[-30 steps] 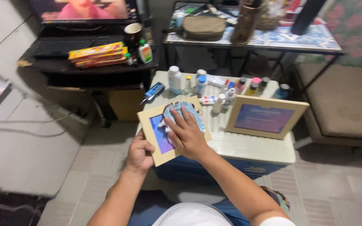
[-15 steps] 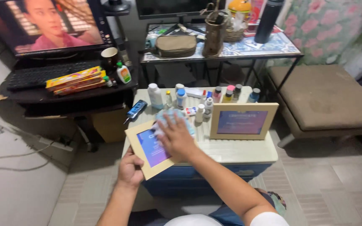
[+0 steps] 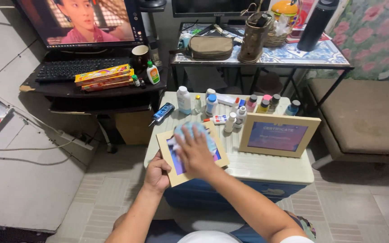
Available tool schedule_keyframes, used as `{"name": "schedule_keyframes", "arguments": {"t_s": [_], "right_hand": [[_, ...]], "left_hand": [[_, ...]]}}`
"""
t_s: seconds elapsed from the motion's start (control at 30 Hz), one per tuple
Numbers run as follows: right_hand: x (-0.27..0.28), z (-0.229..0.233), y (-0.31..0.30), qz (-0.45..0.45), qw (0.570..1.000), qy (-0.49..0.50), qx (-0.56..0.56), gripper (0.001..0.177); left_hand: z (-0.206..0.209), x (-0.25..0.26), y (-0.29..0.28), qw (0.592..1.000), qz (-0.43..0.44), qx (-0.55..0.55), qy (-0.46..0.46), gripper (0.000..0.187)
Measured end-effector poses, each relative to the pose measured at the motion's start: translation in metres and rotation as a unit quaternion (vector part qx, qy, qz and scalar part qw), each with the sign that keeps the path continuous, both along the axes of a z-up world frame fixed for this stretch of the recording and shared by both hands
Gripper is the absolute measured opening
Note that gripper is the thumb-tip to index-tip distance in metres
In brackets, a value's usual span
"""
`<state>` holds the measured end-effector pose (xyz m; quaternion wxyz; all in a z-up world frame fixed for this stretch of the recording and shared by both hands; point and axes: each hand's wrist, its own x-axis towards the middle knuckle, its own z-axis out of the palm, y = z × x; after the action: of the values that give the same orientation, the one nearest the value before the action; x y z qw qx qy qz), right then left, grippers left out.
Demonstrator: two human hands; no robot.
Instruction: The person wipes two framed certificates with a cloth, cleaning the front glass and the back of each frame. They handle the frames one at a time, turning them over to wipe all surfaces, then place them back on the cooler.
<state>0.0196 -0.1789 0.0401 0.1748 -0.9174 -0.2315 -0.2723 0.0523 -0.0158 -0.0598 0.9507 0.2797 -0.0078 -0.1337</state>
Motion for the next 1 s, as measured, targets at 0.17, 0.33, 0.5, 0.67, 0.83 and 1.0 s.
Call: {"name": "schedule_keyframes", "arguments": {"t_s": [0.17,0.33,0.5,0.67,0.83,1.0], "right_hand": [[-0.02,-0.008,0.004,0.083,0.996,0.016,-0.024,0.043],[-0.005,-0.007,-0.014,0.007,0.999,0.047,-0.008,0.043],[-0.026,0.004,0.01,0.04,0.999,0.02,0.009,0.042],[-0.035,-0.011,0.011,0.102,0.994,-0.034,-0.007,0.043],[-0.009,-0.021,-0.014,0.026,0.996,-0.08,0.018,0.042],[0.007,-0.004,-0.015,-0.034,0.993,-0.086,0.077,0.047]], "left_hand": [[0.003,-0.003,0.007,1.0,0.012,-0.005,0.005,0.07],[-0.01,-0.008,0.019,0.999,0.03,0.006,0.012,0.066],[0.011,-0.018,0.014,0.997,0.073,-0.007,-0.002,0.061],[0.021,-0.02,0.028,0.994,0.107,-0.009,0.003,0.06],[0.034,-0.03,0.043,0.99,0.137,0.012,-0.044,0.065],[0.04,-0.042,0.028,0.993,0.087,0.023,-0.075,0.065]]}}
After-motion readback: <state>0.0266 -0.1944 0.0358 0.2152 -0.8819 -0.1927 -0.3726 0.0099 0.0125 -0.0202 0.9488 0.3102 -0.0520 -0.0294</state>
